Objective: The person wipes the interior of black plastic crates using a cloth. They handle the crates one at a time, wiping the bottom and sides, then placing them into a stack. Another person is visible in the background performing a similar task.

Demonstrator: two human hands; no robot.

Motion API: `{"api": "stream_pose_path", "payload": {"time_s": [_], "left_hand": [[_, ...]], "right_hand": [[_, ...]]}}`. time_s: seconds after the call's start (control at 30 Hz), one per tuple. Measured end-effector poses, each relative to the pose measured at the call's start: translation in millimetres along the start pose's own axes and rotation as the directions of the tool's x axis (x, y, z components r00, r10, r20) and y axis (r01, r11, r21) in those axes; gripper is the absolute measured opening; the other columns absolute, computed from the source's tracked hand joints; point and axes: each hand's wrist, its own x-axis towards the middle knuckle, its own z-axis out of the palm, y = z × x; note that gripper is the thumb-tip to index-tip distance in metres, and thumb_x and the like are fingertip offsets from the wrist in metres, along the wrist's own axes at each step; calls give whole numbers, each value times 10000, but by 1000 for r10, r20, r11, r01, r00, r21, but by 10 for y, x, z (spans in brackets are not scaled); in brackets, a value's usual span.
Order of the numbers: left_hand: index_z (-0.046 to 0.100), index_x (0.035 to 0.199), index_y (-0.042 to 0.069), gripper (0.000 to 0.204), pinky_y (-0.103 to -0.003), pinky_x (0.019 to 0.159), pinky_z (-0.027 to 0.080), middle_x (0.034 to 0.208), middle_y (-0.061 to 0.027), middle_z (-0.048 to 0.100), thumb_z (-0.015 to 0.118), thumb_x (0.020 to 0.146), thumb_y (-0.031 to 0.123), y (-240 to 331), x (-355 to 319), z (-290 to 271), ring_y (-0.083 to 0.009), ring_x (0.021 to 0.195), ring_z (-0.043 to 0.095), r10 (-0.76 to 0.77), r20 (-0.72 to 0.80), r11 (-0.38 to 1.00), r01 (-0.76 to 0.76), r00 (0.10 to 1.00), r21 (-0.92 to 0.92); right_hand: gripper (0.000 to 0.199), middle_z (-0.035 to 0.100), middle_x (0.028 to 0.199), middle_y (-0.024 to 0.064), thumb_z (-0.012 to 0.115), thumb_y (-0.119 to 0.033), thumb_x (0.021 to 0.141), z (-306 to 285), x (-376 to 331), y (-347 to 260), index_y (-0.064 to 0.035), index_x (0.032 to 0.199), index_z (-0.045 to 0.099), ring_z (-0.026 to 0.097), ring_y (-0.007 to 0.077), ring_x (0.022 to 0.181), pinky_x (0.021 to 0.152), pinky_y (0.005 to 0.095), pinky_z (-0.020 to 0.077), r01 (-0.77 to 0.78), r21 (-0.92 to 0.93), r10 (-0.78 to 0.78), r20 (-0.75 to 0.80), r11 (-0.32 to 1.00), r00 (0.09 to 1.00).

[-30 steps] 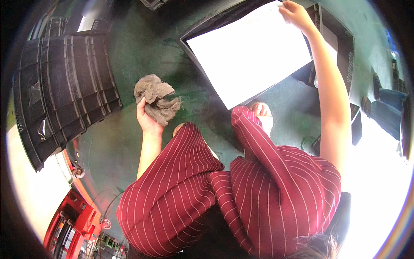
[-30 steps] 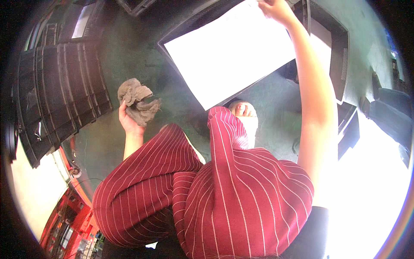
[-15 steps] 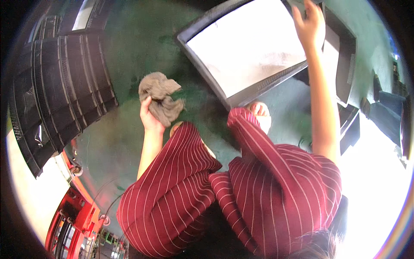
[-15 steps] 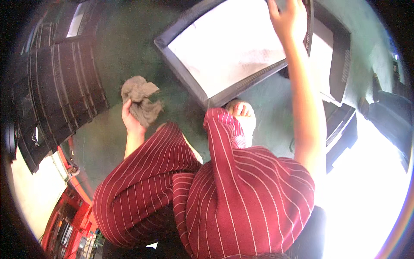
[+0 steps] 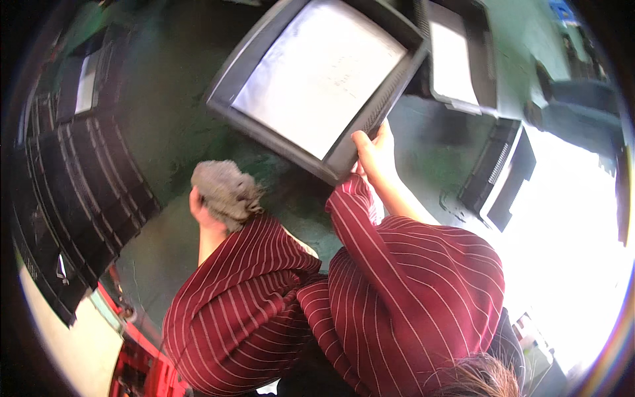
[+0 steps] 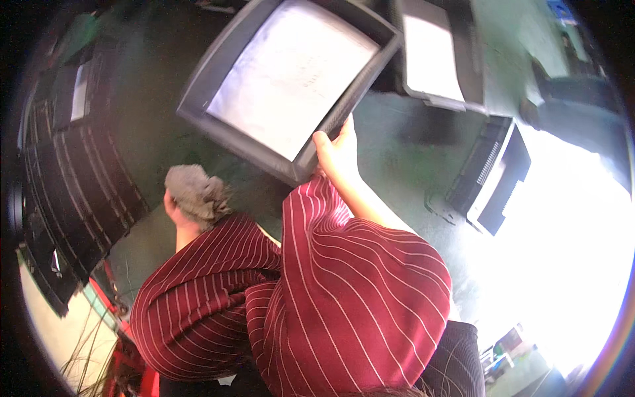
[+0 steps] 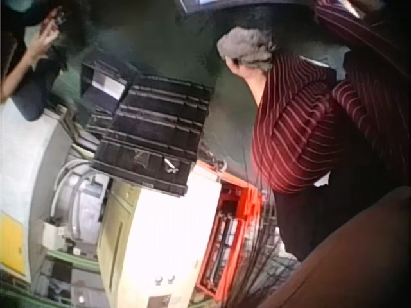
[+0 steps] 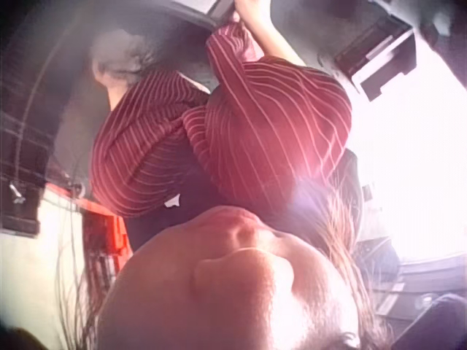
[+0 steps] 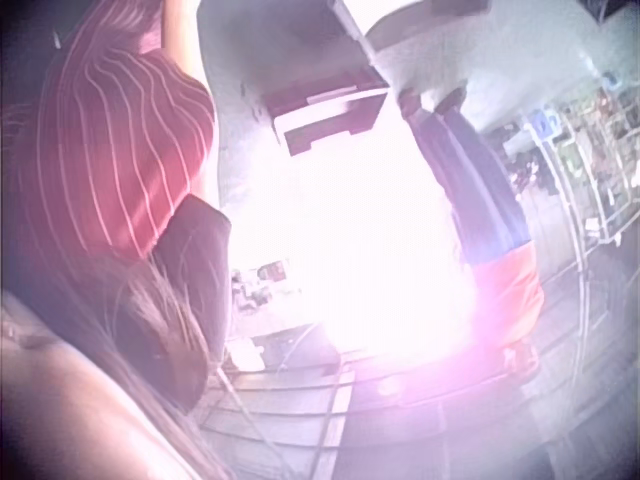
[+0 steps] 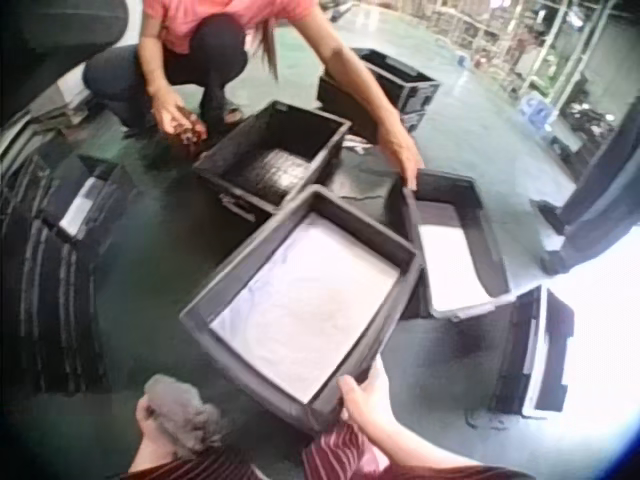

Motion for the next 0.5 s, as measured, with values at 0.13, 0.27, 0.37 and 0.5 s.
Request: {"api": "stream_pose_path", "payload": {"time_s": [0.13,0.27,0.37,0.5], "left_hand": [[361,1243,111,655,-469,901,355,1218,-112,408,419,768,557,85,-137,-323,-300,1082,419,-75,-39,996,77,996,50],[409,1204,102,609,-450,860,382,1159,-110,448,408,791,549,-257,-168,-256,-292,1042,440,-56,-360,977,125,931,173],[457,1146,89,537,-429,850,392,1101,-99,493,416,802,499,-437,-108,-392,-283,1001,471,-420,197,904,427,886,5],[503,1067,85,438,-414,823,412,1029,-82,537,448,785,416,-547,-31,-344,-261,942,512,-510,-188,838,534,839,113]], "right_hand": [[344,552,893,54,476,-4,691,-420,-244,-714,25,1034,484,499,118,811,748,247,397,-54,11,54,14,998,998],[322,543,848,7,517,-7,699,-893,-420,-1077,3,1020,493,482,73,753,690,218,392,88,85,-81,-85,992,993],[295,541,846,-7,546,-28,739,-1531,-538,-1397,-30,1031,507,469,52,769,693,193,377,238,-94,-254,-258,967,932],[314,558,906,7,579,-98,781,-2821,-552,-1331,-42,1080,500,491,75,803,715,207,383,222,-108,-246,-511,969,824]]}}
